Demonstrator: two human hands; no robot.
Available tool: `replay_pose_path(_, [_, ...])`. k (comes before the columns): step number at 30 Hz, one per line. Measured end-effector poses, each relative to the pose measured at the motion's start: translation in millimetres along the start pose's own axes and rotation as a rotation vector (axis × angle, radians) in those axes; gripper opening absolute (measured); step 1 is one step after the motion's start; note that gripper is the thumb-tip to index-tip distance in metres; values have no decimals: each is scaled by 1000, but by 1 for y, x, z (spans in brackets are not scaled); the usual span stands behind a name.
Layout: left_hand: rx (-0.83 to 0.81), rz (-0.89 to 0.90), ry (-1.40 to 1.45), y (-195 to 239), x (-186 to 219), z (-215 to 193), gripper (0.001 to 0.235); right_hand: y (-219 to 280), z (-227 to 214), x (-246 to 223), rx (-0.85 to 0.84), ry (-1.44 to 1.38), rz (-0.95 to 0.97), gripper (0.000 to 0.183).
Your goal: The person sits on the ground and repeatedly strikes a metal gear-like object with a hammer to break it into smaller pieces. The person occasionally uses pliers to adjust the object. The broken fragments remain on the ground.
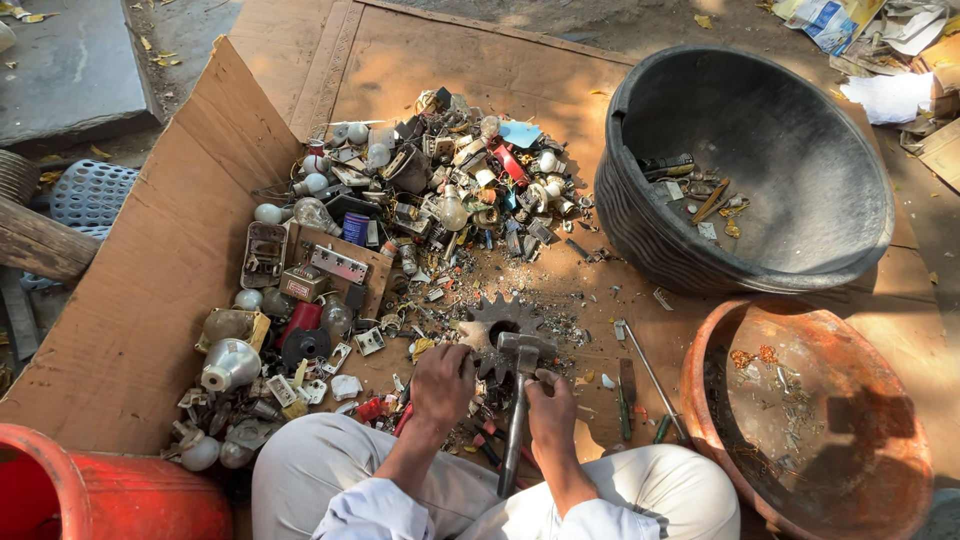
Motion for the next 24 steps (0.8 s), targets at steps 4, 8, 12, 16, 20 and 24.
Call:
replay_pose_path(4, [92, -54, 37, -19, -12, 15, 17, 7, 7, 38, -22, 29, 340, 32])
replay_pose_path(8, [128, -177, 98, -24, -35, 37, 19, 36, 34, 30, -249, -145, 617, 31])
replay_pose_path(12, [105, -206, 144, -23, -46, 44, 18, 60, 48, 7, -238, -310, 834, 28])
replay_pose_path(16, [82, -256, 212, -21, -45, 49, 18, 65, 48, -14, -231, -244, 727, 24])
replay_pose_path(20, [82, -320, 277, -20, -50, 48, 16, 60, 43, -34, -203, 77, 475, 26])
replay_pose_path(24, [163, -297, 397, -18, -54, 50, 13, 49, 46, -79, -226, 421, 118, 41])
Point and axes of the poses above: each hand's wrist, its own y-axis away from the middle knuckle, its own z-axis out of the palm, x = y × z, the point moved 10 cm from there along -y, towards the middle knuckle, and after that the axes turned 5 degrees about z, right-handed, at the moved point
